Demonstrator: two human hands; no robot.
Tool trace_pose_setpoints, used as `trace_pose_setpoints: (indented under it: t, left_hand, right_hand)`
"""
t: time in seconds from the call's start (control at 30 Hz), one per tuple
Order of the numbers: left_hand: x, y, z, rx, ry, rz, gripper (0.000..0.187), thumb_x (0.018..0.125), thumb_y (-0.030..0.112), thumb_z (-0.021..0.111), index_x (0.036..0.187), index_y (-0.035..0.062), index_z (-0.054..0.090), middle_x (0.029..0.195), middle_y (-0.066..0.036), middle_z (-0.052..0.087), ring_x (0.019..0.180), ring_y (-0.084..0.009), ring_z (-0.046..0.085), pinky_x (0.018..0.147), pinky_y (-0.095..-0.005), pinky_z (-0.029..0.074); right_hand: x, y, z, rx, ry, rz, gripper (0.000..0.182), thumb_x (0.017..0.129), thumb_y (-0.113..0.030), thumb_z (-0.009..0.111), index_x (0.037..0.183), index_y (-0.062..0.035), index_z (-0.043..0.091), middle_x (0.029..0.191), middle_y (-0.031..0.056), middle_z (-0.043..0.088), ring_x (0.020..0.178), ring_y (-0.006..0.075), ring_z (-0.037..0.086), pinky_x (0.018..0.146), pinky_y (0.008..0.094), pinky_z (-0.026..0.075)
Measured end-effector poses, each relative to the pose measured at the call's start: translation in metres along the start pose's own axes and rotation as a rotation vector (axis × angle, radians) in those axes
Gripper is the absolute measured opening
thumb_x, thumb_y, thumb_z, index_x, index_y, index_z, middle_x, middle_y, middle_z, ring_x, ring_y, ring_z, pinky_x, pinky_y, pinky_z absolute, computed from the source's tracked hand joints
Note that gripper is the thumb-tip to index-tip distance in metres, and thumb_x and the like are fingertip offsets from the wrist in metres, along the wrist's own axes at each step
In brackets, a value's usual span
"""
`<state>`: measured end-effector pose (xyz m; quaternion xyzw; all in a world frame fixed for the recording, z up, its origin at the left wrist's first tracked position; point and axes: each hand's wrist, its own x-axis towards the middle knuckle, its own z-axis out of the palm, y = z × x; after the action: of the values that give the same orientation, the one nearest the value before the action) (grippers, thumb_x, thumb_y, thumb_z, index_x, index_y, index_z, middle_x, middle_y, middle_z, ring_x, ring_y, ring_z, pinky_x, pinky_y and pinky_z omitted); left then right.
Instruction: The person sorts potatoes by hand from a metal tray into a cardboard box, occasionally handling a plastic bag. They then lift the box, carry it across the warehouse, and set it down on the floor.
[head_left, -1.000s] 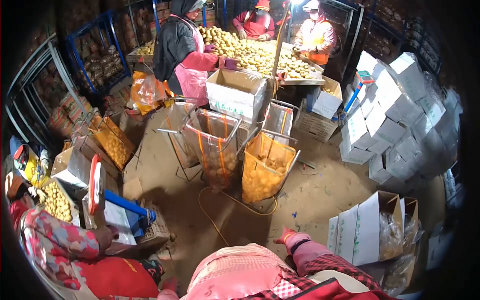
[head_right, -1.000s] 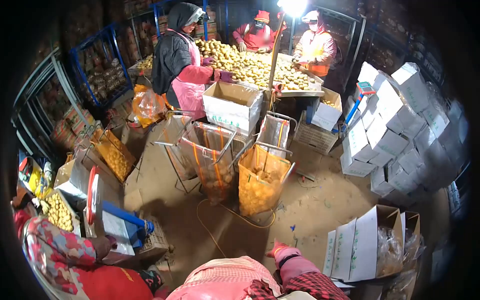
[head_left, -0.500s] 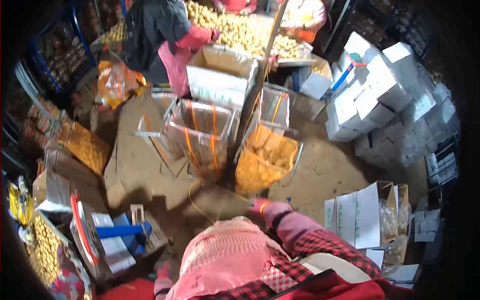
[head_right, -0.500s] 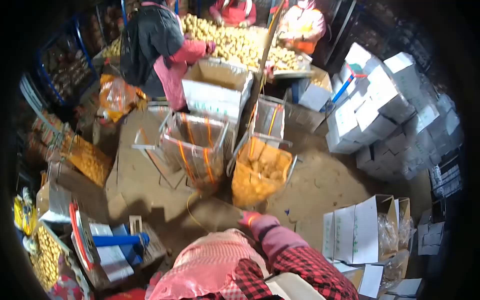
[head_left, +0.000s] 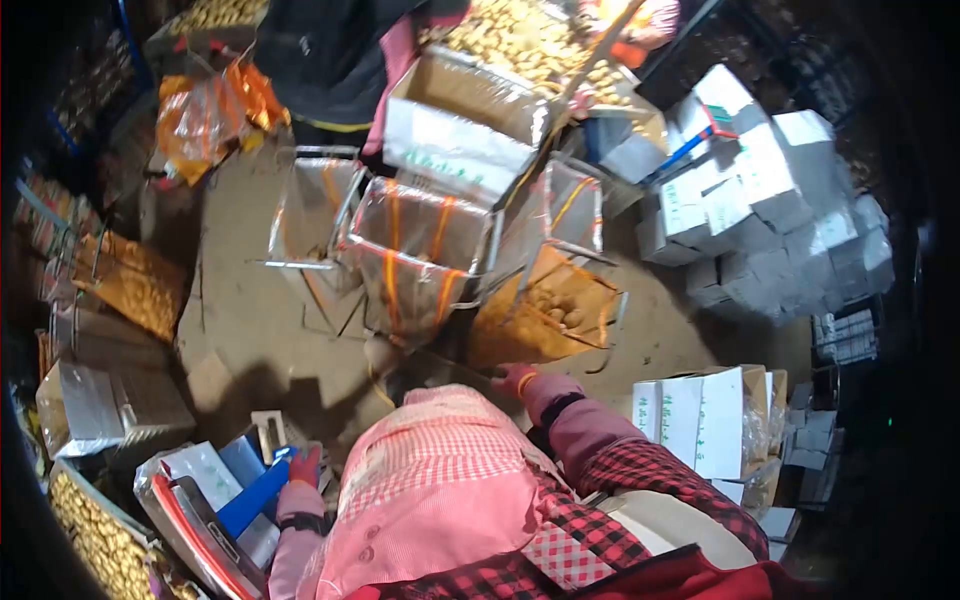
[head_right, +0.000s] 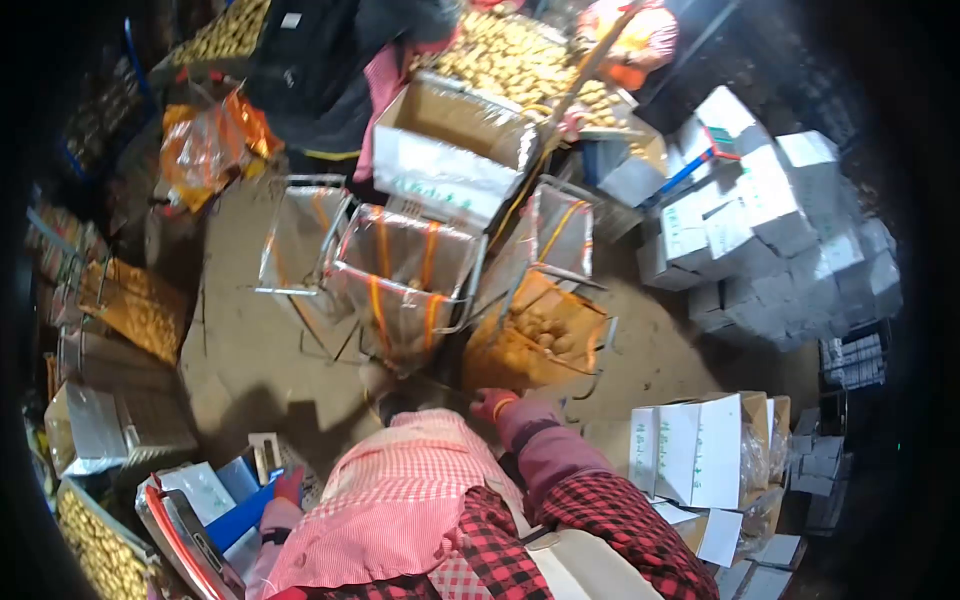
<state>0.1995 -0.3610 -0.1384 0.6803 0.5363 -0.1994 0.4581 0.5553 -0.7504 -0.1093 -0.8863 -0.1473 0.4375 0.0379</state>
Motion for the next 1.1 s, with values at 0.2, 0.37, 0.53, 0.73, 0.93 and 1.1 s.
trace_pose_setpoints:
  t: [0.2, 0.37, 0.53, 0.73, 0.93, 1.1]
  left_hand:
    - [0.037, -0.001, -0.069, -0.015, 0.143, -0.072, 0.061, 0.077, 0.048, 0.070, 0.118, 0.0034, 0.063, 0.102, -0.014, 0.069, 0.098, -0.0250, 0.065, 0.089, -0.0369, 0.048]
    - [0.061, 0.082, -0.140, 0.143, 0.199, -0.183, 0.072, 0.075, 0.054, 0.068, 0.128, 0.0058, 0.056, 0.122, -0.017, 0.061, 0.115, -0.0315, 0.057, 0.097, -0.0365, 0.043]
    - [0.082, 0.204, -0.176, 0.191, 0.207, 0.053, 0.061, 0.079, 0.050, 0.066, 0.121, 0.0063, 0.062, 0.120, -0.017, 0.063, 0.111, -0.0282, 0.060, 0.096, -0.0362, 0.046]
    - [0.220, 0.183, -0.218, -0.293, -0.071, 0.100, 0.041, 0.087, 0.031, 0.065, 0.118, 0.0047, 0.063, 0.114, -0.011, 0.066, 0.094, -0.0138, 0.066, 0.082, -0.0291, 0.052]
    - [0.318, 0.241, -0.267, 0.061, -0.292, 0.098, 0.035, 0.091, 0.033, 0.056, 0.114, 0.0072, 0.062, 0.099, -0.007, 0.067, 0.089, -0.0166, 0.064, 0.075, -0.0316, 0.051]
    - [0.450, 0.262, -0.325, -0.005, -0.501, 0.024, 0.026, 0.093, 0.028, 0.052, 0.102, 0.0062, 0.061, 0.087, -0.008, 0.065, 0.077, -0.0188, 0.062, 0.068, -0.0325, 0.049]
  right_hand:
    - [0.097, -0.052, -0.010, -0.011, -0.216, 0.050, 0.074, 0.083, -0.056, 0.055, 0.141, -0.0131, 0.042, 0.144, 0.0134, 0.042, 0.133, 0.0297, 0.040, 0.110, 0.0383, 0.033]
    - [0.134, -0.090, -0.035, 0.122, -0.191, 0.005, 0.067, 0.080, -0.054, 0.060, 0.133, -0.0140, 0.052, 0.133, 0.0157, 0.054, 0.124, 0.0315, 0.050, 0.104, 0.0387, 0.039]
    - [0.167, -0.108, -0.032, 0.196, -0.190, -0.069, 0.060, 0.080, -0.050, 0.062, 0.126, -0.0117, 0.058, 0.121, 0.0139, 0.062, 0.110, 0.0277, 0.060, 0.094, 0.0366, 0.045]
    - [0.182, -0.102, -0.015, 0.319, -0.120, 0.110, 0.048, 0.084, -0.041, 0.062, 0.121, -0.0111, 0.062, 0.113, 0.0108, 0.067, 0.101, 0.0219, 0.063, 0.088, 0.0328, 0.048]
    - [0.136, -0.176, -0.031, 0.508, 0.014, 0.453, 0.050, 0.084, -0.040, 0.062, 0.123, -0.0091, 0.060, 0.116, 0.0136, 0.065, 0.106, 0.0246, 0.062, 0.091, 0.0336, 0.047]
    - [0.081, -0.275, 0.032, 0.585, 0.017, 0.462, 0.053, 0.081, -0.044, 0.063, 0.121, -0.0096, 0.061, 0.119, 0.0147, 0.063, 0.110, 0.0310, 0.060, 0.094, 0.0342, 0.046]
